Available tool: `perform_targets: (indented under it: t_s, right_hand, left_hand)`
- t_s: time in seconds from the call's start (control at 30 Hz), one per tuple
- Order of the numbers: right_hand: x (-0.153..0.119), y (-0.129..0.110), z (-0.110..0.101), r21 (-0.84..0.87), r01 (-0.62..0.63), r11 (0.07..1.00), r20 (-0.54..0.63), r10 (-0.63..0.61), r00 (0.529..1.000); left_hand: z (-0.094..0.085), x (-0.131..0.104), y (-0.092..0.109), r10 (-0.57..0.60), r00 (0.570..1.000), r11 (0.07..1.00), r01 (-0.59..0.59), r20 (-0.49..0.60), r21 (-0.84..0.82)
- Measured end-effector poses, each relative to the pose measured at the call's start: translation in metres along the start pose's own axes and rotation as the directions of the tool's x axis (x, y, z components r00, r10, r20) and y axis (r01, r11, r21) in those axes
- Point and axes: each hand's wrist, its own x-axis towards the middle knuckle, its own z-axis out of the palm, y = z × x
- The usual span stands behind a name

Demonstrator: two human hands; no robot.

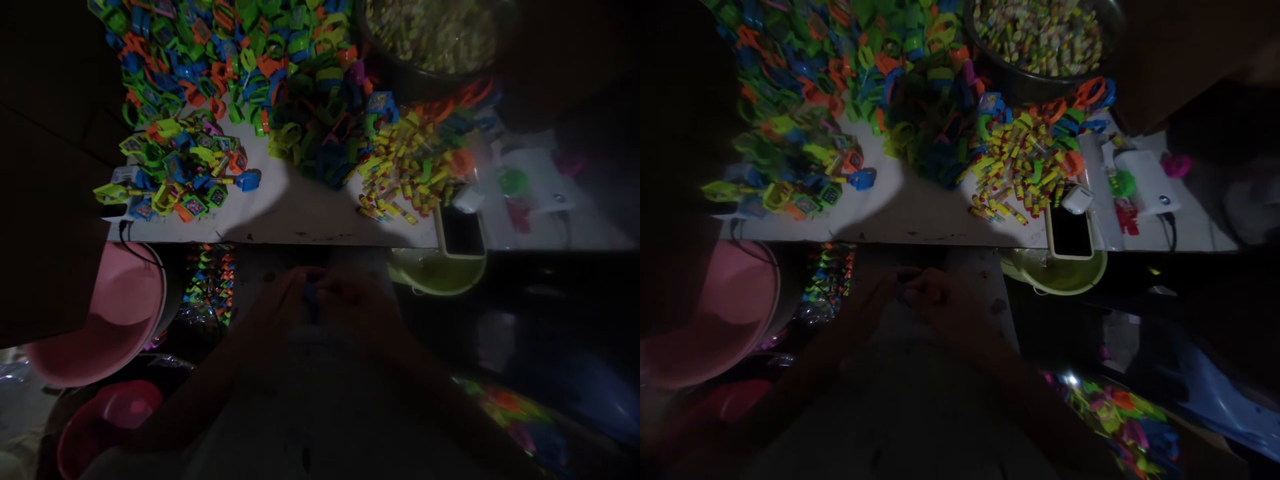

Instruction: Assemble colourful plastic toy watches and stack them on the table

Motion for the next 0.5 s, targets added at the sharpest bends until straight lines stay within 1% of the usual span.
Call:
perform_targets:
  t_s: [0.1, 0.2, 0.3, 0.4, 0.5]
  right_hand:
    - [-0.0003, -0.0017, -0.0004, -0.02, -0.013, 1.0, -0.009, 0.013, 1.0]
    - [-0.0001, -0.0033, -0.0008, -0.02, -0.025, 1.0, 0.017, 0.025, 1.0]
    - [0.0004, -0.0065, -0.0018, -0.025, -0.006, 1.0, 0.023, 0.006, 1.0]
    - [0.0005, -0.0094, -0.0024, -0.047, 0.016, 0.999, 0.025, -0.015, 1.0]
    - [0.0004, -0.0082, -0.0012, -0.045, -0.016, 0.999, 0.008, 0.016, 1.0]
  left_hand:
    - [-0.001, -0.0011, 0.001, 0.003, 1.0, 1.0, -0.003, -0.008, 0.007]
    - [-0.0017, -0.0014, 0.0015, -0.013, 1.0, 1.0, 0.013, 0.002, 0.011]
    - [-0.0022, -0.001, 0.0019, -0.014, 1.0, 1.0, 0.015, -0.009, 0.027]
    - [-0.0023, 0.0006, 0.0012, 0.007, 1.0, 0.999, -0.007, -0.004, 0.032]
    - [-0.0014, 0.0033, -0.0013, 0.033, 0.999, 0.999, -0.033, 0.006, 0.033]
